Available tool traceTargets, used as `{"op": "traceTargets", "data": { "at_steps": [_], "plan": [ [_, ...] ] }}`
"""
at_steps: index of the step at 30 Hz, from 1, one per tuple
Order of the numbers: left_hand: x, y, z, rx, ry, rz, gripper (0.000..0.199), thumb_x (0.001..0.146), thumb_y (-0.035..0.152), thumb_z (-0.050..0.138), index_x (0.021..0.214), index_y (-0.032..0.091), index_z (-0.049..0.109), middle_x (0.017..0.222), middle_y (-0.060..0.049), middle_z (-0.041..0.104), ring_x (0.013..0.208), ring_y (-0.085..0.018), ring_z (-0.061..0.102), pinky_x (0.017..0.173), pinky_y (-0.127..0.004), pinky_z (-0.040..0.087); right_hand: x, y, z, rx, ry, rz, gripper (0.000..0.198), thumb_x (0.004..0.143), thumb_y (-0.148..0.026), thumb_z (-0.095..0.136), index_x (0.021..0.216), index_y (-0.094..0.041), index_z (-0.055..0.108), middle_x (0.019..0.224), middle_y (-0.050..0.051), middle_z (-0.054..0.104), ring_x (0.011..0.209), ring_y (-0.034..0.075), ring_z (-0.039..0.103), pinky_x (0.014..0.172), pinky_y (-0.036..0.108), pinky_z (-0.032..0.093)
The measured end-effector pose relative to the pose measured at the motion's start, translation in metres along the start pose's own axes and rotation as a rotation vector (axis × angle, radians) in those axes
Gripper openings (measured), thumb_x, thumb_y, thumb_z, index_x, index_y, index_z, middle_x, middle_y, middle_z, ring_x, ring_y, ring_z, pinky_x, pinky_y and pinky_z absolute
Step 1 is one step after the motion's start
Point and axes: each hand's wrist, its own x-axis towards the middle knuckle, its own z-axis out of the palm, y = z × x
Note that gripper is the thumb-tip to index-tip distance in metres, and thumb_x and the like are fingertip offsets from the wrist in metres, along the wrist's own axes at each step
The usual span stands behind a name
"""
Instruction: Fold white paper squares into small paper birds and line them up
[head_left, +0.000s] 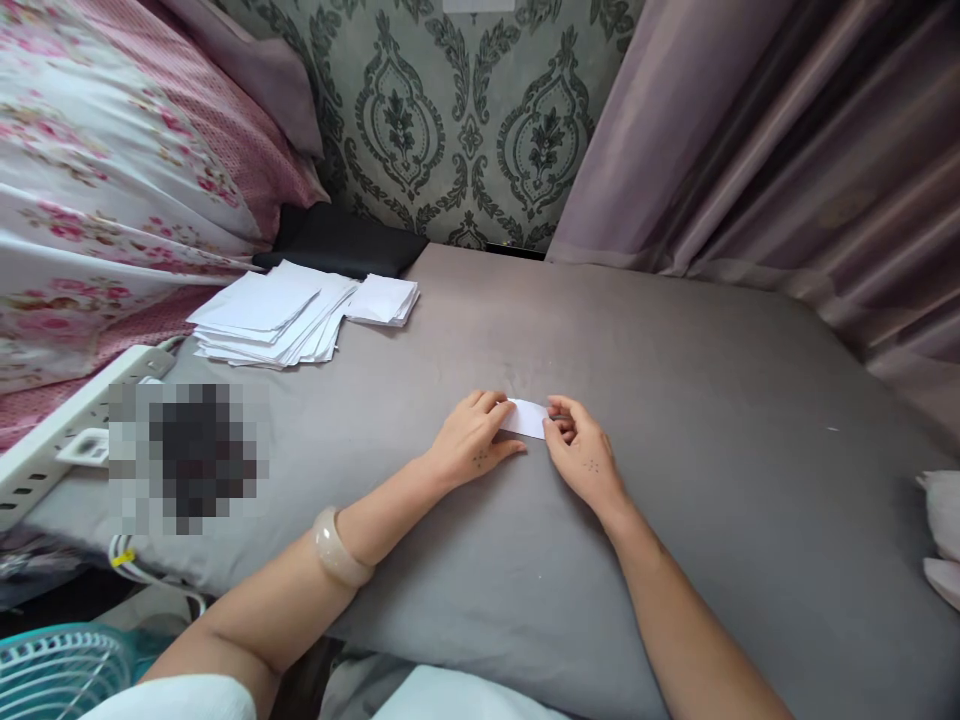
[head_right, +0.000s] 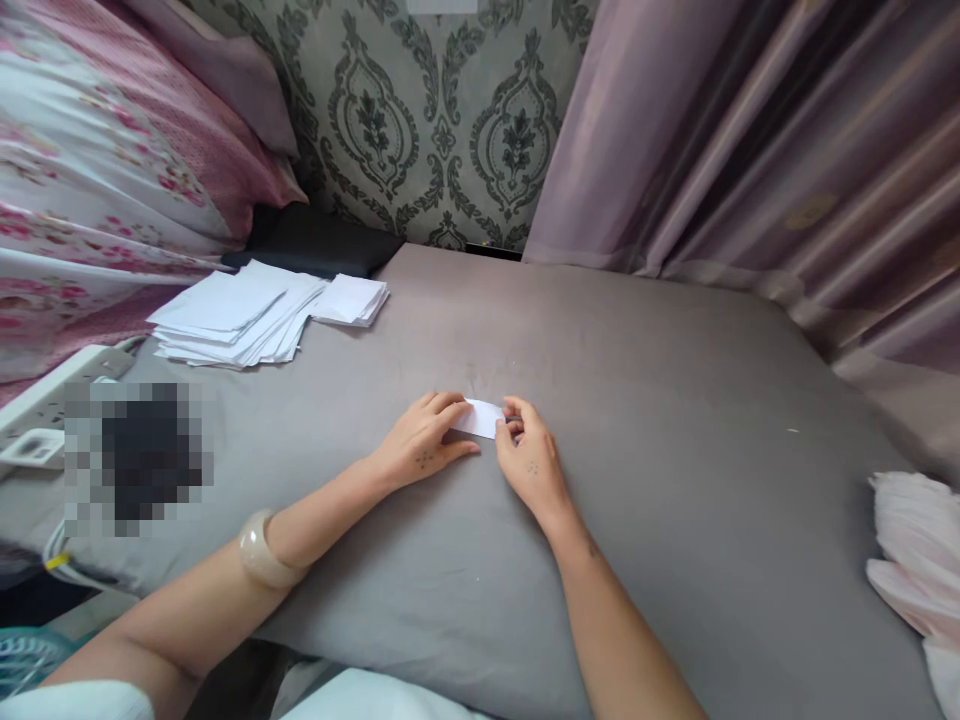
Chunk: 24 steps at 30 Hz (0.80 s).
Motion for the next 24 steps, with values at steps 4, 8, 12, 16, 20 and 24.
{"op": "traceTargets", "data": {
  "at_steps": [4, 8, 12, 16, 20, 24],
  "plan": [
    [0.006, -0.002, 0.001, 0.106, -0.037, 0.079, 0.034, 0.092, 0.045, 0.048, 0.105, 0.015, 0.059, 0.113, -0.011, 0.061, 0.097, -0.023, 0.054, 0.085, -0.034, 0.046, 0.000, 0.007, -0.004, 0.129, 0.037, 0.069, 0.041, 0.081, -0.036, 0.056, 0.117, -0.018, 0.054, 0.110, 0.012, 0.066, 0.075, 0.016, 0.066, 0.071, 0.033, 0.053],
    [0.008, 0.000, 0.001, 0.235, -0.079, 0.134, 0.027, 0.097, 0.031, 0.040, 0.097, 0.015, 0.061, 0.099, -0.012, 0.065, 0.093, -0.023, 0.056, 0.077, -0.033, 0.045, 0.002, 0.009, -0.003, 0.189, 0.085, 0.084, 0.044, 0.079, -0.042, 0.061, 0.116, -0.017, 0.055, 0.109, 0.013, 0.066, 0.076, 0.018, 0.067, 0.072, 0.036, 0.053],
    [0.009, 0.004, -0.001, -0.074, 0.110, -0.010, 0.029, 0.098, 0.028, 0.037, 0.093, 0.015, 0.062, 0.088, -0.009, 0.066, 0.081, -0.017, 0.058, 0.074, -0.029, 0.044, 0.001, -0.001, -0.005, 0.300, 0.184, 0.118, 0.051, 0.077, -0.053, 0.064, 0.114, -0.019, 0.056, 0.109, 0.012, 0.065, 0.091, 0.022, 0.066, 0.074, 0.037, 0.055],
    [0.008, 0.010, -0.003, -0.820, 0.316, -0.371, 0.033, 0.094, 0.039, 0.042, 0.088, 0.013, 0.061, 0.076, -0.004, 0.063, 0.066, -0.012, 0.055, 0.060, -0.023, 0.042, -0.004, -0.017, -0.004, 0.551, 0.053, 0.225, 0.059, 0.073, -0.055, 0.068, 0.118, -0.021, 0.051, 0.105, 0.009, 0.068, 0.090, 0.021, 0.067, 0.072, 0.035, 0.057],
    [0.002, 0.013, 0.001, -1.199, 0.240, -0.558, 0.024, 0.082, 0.035, 0.059, 0.086, 0.012, 0.061, 0.071, -0.002, 0.062, 0.060, -0.009, 0.054, 0.055, -0.020, 0.040, -0.009, -0.026, 0.004, 0.574, -0.105, 0.290, 0.067, 0.066, -0.050, 0.075, 0.118, -0.017, 0.048, 0.072, 0.000, 0.067, 0.059, 0.016, 0.063, 0.055, 0.029, 0.054],
    [-0.002, 0.012, 0.001, -1.251, 0.188, -0.590, 0.041, 0.072, 0.028, 0.068, 0.108, 0.015, 0.053, 0.073, 0.000, 0.063, 0.057, -0.009, 0.054, 0.052, -0.019, 0.039, -0.010, -0.024, 0.006, 0.481, -0.087, 0.265, 0.066, 0.071, -0.044, 0.069, 0.125, -0.016, 0.042, 0.065, -0.004, 0.064, 0.052, 0.013, 0.057, 0.051, 0.027, 0.051]
  ]
}}
